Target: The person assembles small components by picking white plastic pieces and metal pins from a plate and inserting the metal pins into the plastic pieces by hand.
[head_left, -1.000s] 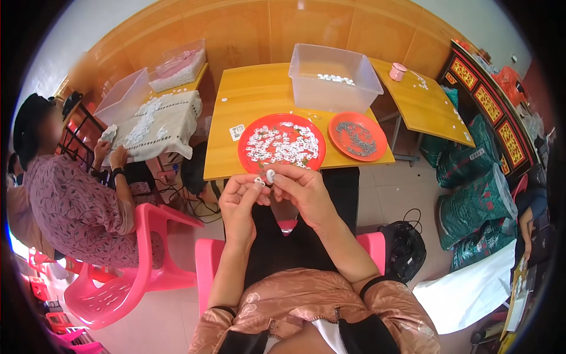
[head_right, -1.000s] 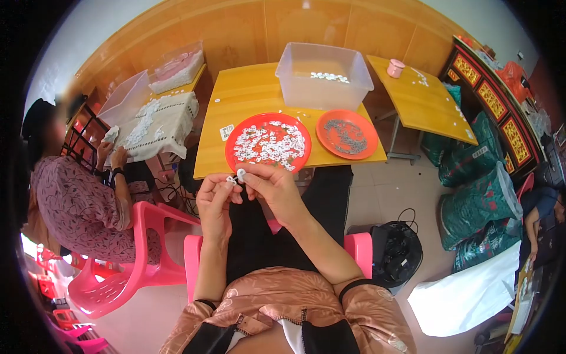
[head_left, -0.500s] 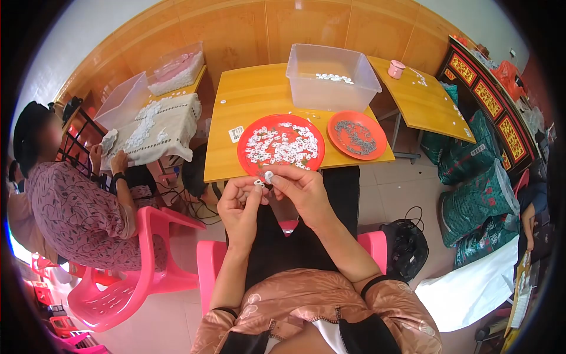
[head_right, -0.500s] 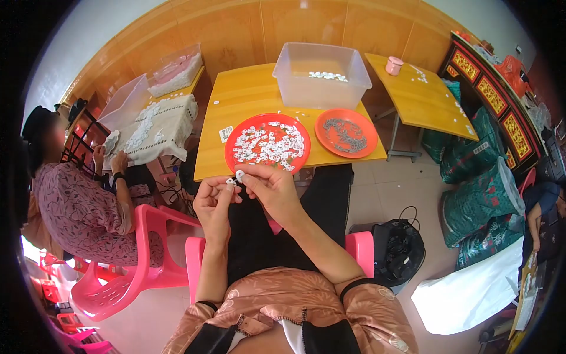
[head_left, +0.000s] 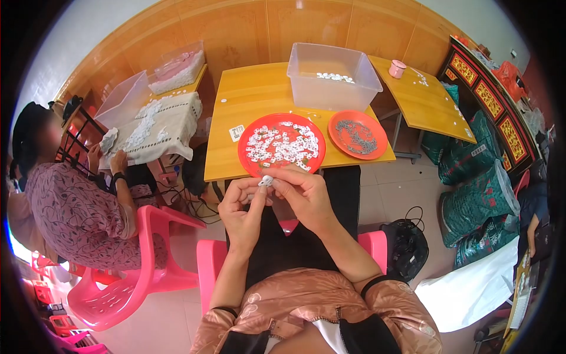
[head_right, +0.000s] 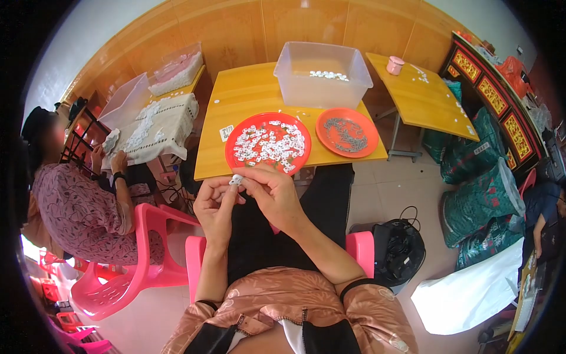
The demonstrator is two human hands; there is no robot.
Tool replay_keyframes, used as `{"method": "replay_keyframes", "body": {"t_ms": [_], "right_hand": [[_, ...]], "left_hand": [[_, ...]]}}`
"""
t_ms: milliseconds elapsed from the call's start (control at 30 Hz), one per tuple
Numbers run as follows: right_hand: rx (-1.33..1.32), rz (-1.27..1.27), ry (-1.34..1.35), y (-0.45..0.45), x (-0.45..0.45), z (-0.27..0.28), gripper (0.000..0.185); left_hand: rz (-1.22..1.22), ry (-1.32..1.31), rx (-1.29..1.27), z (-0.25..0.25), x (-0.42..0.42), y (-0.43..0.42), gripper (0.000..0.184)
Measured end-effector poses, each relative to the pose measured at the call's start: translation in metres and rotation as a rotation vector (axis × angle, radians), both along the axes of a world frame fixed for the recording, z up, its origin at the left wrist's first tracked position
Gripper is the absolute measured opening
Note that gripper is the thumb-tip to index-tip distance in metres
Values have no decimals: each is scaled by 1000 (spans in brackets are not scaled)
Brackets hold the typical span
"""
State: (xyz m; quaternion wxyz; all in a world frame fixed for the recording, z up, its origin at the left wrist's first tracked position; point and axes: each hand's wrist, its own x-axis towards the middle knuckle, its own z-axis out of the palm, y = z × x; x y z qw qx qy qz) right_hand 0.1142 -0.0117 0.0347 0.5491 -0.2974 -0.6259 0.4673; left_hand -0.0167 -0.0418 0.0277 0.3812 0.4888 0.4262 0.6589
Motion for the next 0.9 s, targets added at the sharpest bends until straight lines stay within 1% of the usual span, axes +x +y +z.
{"method": "replay_keyframes", "body": {"t_ms": [67, 133, 200, 267, 500, 567, 733, 800, 900], "right_hand": [[-10, 68, 23, 2, 4, 0, 22], [-25, 83, 42, 2, 7, 3, 22], [-41, 99, 61, 0, 7, 9, 22], [-186, 160, 171, -3, 8, 15, 24], [-210, 208, 244, 0, 11, 13, 30], [-238, 240, 259, 0, 12, 12, 33], [-219, 227, 222, 1, 10, 10, 34], [-202, 211, 193, 1, 8, 9, 34], [-171, 182, 150, 1, 9, 8, 34]], "left_hand": [[-40, -31, -5, 0, -2, 0, 11], [-80, -62, -9, 0, -4, 0, 12], [-188, -116, -14, 0, -7, 0, 13], [-222, -128, -19, 1, -10, 0, 13], [-349, -188, -57, 0, -15, 4, 11], [-357, -186, -57, -2, -17, 5, 10], [-354, -149, -84, 2, -21, 4, 8], [-288, -89, -137, 6, -20, 3, 6], [-261, -79, -126, 9, -17, 1, 6]]}}
